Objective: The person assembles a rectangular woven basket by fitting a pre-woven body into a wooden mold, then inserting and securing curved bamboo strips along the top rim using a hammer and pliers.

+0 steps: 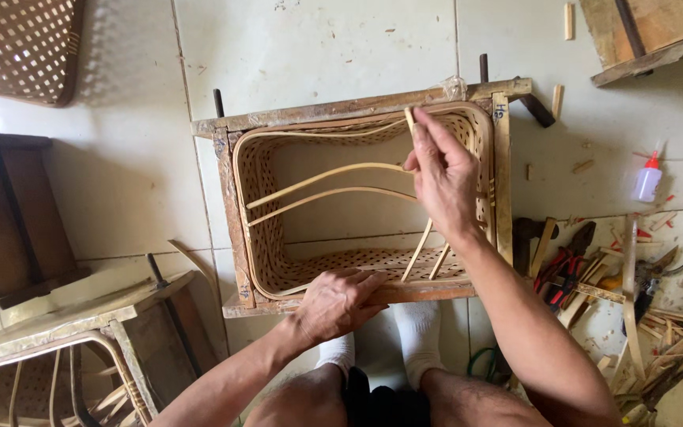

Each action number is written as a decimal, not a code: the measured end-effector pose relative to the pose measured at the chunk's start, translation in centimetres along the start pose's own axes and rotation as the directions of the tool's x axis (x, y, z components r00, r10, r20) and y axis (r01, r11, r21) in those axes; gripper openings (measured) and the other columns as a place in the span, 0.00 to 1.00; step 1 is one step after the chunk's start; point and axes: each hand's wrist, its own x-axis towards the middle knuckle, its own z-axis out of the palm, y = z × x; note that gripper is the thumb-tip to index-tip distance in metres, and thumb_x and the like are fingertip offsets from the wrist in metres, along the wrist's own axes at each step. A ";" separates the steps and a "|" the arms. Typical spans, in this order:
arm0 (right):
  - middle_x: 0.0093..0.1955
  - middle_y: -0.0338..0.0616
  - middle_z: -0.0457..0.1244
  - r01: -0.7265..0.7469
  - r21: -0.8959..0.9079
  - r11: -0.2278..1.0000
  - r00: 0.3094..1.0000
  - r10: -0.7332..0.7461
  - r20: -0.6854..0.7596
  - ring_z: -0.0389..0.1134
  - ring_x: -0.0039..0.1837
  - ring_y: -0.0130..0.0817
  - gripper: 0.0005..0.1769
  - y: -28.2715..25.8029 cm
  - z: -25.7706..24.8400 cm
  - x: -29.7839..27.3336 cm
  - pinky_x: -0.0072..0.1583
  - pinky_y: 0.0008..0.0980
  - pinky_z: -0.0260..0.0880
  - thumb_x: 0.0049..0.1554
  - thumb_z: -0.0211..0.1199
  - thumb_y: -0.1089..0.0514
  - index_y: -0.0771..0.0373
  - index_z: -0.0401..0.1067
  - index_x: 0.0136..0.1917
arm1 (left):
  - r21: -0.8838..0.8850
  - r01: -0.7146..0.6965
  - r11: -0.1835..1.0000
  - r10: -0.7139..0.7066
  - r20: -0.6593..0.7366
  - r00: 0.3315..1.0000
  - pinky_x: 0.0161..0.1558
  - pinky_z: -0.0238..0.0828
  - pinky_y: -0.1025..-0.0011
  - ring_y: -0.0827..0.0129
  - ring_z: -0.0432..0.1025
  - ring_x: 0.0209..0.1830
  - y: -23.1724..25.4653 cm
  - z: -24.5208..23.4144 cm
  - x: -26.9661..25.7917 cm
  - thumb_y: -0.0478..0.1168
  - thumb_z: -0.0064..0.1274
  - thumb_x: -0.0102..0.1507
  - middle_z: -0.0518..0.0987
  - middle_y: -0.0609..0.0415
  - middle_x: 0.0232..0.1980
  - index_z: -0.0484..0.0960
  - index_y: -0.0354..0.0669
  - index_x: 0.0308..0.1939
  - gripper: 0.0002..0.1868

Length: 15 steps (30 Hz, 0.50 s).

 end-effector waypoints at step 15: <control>0.34 0.35 0.66 0.130 -0.187 0.974 0.991 -0.132 0.002 0.58 0.28 0.19 0.19 0.8 1.1 -1.1 0.27 0.21 0.57 0.68 0.57 0.55 0.60 0.71 0.70 | -0.014 0.029 0.999 -0.029 -0.012 1.000 0.45 0.76 0.54 0.50 0.78 0.47 0.1 0.4 -0.6 0.52 0.61 0.61 0.81 0.44 0.55 0.76 0.40 0.57 0.27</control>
